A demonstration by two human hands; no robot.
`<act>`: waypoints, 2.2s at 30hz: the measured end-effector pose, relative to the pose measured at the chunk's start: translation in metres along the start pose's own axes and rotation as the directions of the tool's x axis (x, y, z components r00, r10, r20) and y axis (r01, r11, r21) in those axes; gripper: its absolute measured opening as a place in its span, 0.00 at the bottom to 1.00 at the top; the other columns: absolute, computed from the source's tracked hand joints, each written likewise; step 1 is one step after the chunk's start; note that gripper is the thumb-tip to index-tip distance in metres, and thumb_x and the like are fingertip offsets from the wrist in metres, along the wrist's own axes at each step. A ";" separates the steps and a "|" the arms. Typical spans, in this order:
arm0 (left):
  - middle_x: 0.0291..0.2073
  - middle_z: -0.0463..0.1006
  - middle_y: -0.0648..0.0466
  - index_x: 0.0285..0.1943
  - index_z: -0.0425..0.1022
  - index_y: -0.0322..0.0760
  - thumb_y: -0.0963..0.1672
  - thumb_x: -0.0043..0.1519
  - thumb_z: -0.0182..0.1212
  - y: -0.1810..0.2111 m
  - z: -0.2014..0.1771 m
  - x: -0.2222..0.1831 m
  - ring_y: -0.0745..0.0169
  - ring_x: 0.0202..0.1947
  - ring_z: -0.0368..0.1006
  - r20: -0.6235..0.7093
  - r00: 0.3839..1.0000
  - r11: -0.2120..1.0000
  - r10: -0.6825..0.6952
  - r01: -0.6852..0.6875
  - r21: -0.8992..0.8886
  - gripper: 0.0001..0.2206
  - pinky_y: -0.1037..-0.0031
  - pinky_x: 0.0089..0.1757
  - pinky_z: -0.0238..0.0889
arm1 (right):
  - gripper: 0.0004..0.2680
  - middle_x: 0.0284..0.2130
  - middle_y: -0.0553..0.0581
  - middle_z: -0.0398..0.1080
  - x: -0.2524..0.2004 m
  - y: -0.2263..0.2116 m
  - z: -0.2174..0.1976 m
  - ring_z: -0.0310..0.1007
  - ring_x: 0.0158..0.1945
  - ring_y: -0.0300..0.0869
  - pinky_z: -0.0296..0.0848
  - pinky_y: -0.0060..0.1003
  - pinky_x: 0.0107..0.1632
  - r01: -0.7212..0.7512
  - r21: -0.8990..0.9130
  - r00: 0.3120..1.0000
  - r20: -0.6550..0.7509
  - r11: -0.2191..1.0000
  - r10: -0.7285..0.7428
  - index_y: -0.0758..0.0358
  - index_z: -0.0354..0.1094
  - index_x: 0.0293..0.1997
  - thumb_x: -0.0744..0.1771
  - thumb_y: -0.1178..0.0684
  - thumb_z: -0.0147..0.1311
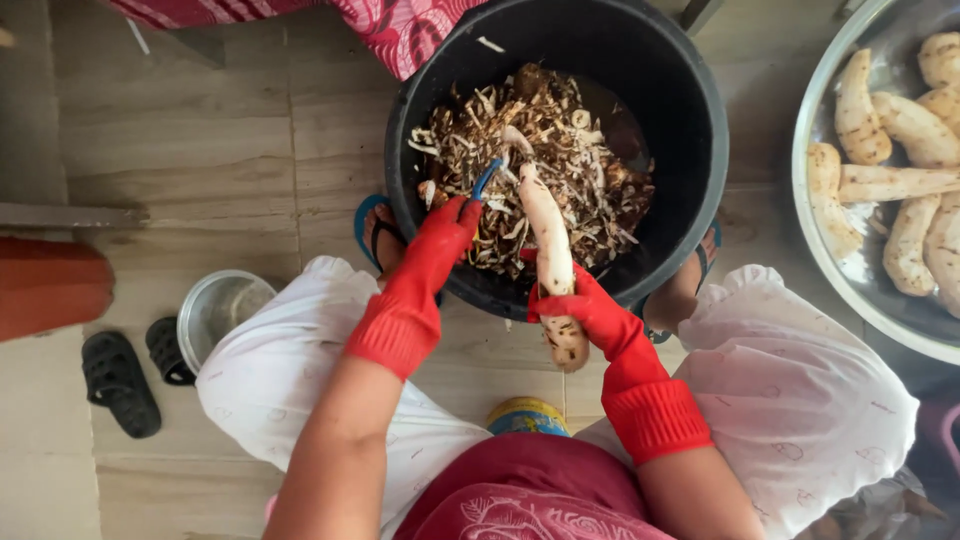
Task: Peeling the outer skin of cassava roots using a small hand tool over a bucket.
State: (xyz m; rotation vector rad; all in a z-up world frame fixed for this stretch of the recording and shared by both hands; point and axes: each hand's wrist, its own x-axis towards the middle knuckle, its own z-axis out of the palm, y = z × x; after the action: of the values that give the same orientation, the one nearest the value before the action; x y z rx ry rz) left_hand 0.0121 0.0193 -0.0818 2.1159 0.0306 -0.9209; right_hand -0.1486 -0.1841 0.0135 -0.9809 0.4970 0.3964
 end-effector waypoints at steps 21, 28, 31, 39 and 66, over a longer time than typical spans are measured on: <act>0.44 0.83 0.51 0.62 0.71 0.59 0.60 0.66 0.47 0.027 0.055 -0.042 0.49 0.44 0.81 -0.138 0.962 0.966 0.235 -0.215 0.144 0.21 0.60 0.46 0.77 | 0.26 0.28 0.58 0.62 0.028 0.039 -0.050 0.67 0.28 0.49 0.71 0.49 0.40 -0.213 0.756 0.883 0.420 0.618 -0.210 0.58 0.68 0.57 0.67 0.25 0.44; 0.46 0.82 0.41 0.62 0.70 0.45 0.54 0.69 0.46 -0.011 0.082 0.005 0.39 0.45 0.80 -0.126 0.891 0.831 0.436 -0.345 0.437 0.19 0.52 0.48 0.74 | 0.26 0.32 0.55 0.61 0.022 0.036 -0.045 0.63 0.30 0.43 0.66 0.42 0.42 -0.387 0.832 0.829 0.503 0.396 -0.245 0.61 0.65 0.57 0.67 0.26 0.44; 0.39 0.82 0.49 0.58 0.69 0.56 0.60 0.67 0.48 -0.022 0.084 0.034 0.47 0.44 0.81 -0.408 0.888 0.975 0.210 -0.162 0.149 0.19 0.57 0.43 0.78 | 0.28 0.31 0.52 0.59 0.025 0.037 -0.046 0.61 0.30 0.40 0.66 0.40 0.45 -0.391 0.845 0.791 0.511 0.365 -0.336 0.58 0.58 0.68 0.68 0.27 0.41; 0.56 0.78 0.50 0.67 0.65 0.54 0.64 0.67 0.37 -0.067 0.132 0.096 0.50 0.58 0.74 -0.251 0.960 0.975 0.125 -0.073 0.208 0.29 0.58 0.57 0.68 | 0.30 0.33 0.43 0.62 0.019 0.042 -0.040 0.64 0.33 0.28 0.65 0.27 0.47 -0.527 0.848 0.740 0.494 0.063 -0.457 0.51 0.39 0.78 0.69 0.31 0.46; 0.58 0.76 0.49 0.73 0.61 0.54 0.54 0.61 0.62 -0.035 0.062 0.086 0.47 0.63 0.72 -0.317 0.936 0.898 -0.153 0.265 0.350 0.30 0.53 0.55 0.69 | 0.22 0.39 0.47 0.66 0.025 0.035 -0.046 0.69 0.41 0.36 0.68 0.36 0.50 -0.326 0.945 0.912 0.319 0.017 -0.259 0.61 0.58 0.64 0.70 0.34 0.48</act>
State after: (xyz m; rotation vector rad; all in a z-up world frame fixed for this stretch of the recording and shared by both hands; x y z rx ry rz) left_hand 0.0267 -0.0232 -0.1834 2.6475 0.2484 -0.7863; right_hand -0.1566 -0.2039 -0.0463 0.6401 0.2624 0.1640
